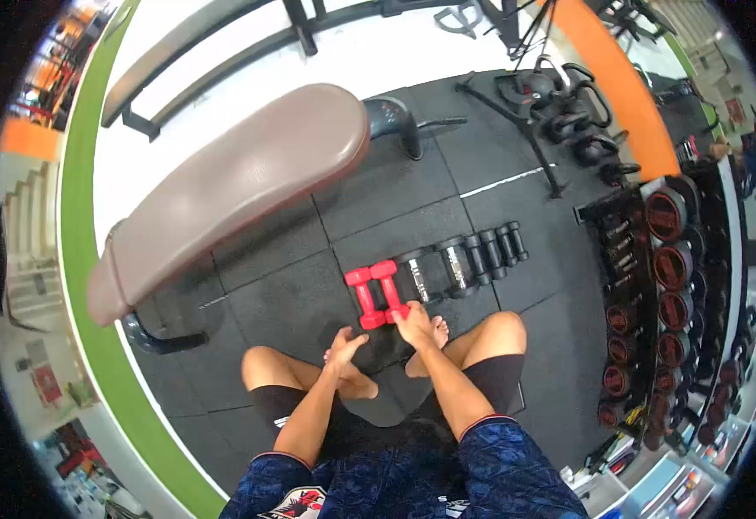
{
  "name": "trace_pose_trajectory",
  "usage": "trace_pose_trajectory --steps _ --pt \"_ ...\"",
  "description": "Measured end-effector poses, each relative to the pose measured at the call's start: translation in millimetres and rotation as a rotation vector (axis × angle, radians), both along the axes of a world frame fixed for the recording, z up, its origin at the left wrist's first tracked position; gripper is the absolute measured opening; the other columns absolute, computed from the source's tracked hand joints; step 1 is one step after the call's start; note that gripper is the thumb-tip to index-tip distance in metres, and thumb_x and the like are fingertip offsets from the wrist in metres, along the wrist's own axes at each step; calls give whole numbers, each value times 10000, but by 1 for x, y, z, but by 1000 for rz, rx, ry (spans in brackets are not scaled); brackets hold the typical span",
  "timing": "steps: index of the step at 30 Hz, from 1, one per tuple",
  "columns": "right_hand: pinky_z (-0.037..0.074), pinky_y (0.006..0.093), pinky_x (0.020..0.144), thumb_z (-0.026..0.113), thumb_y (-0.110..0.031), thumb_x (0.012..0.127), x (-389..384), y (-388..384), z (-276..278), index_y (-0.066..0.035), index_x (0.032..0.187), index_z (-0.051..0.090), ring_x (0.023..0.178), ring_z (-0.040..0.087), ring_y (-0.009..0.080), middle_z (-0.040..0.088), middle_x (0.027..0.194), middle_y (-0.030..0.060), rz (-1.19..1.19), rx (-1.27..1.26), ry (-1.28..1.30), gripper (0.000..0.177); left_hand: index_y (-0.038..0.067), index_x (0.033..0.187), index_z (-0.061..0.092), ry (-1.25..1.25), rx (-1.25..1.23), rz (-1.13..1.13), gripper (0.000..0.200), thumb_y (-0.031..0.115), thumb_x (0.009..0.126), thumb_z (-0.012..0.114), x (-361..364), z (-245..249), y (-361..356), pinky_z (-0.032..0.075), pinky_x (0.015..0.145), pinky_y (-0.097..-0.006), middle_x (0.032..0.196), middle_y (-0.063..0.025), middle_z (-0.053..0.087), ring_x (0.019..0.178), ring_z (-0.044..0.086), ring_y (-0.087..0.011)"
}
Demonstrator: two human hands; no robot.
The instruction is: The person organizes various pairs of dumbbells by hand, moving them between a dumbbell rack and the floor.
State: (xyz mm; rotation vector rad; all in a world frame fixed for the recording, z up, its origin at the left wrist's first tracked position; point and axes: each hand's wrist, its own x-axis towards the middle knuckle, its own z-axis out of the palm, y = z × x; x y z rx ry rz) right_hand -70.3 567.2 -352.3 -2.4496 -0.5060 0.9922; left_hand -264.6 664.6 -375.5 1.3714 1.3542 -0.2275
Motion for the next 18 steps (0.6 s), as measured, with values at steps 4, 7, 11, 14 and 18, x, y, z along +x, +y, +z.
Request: trace_pose_trajectory --steps 4,7,11,14,18 --pt "477 391 818 640 -358 845 17 -50 124 -17 990 618 902 614 310 647 932 159 -342 216 -53 371 -36 1230 500 -433 -507 246 571 415 888 569 -42 139 -10 461 919 -379 1144 -182 591 1063 587 -279" --pt "492 356 786 641 -327 852 37 -93 225 -18 982 615 869 629 293 648 926 158 -370 307 -142 336 -28 1233 492 -588 -702 336 501 374 935 496 -28 279 -2 472 906 -368 1117 -178 603 1025 606 -265" --pt "502 288 652 666 -307 848 47 -156 313 -34 1089 576 812 625 149 647 916 72 -612 344 197 375 -23 1226 489 -534 -613 276 519 407 940 445 -5 370 0 452 905 -361 1142 -176 591 1055 581 -266" --pt "491 270 585 665 -305 852 35 -208 338 -46 1097 570 770 616 123 642 880 49 -548 292 103 369 -12 1213 507 -485 -561 54 482 380 942 438 16 401 2 469 870 -356 1138 -167 603 1023 601 -255" --pt "489 274 576 621 -342 884 4 -261 370 -43 1041 595 712 625 129 653 863 59 -733 193 258 339 2 1174 538 -467 -535 -153 420 337 944 433 40 421 -16 489 825 -335 1093 -146 625 976 622 -226"
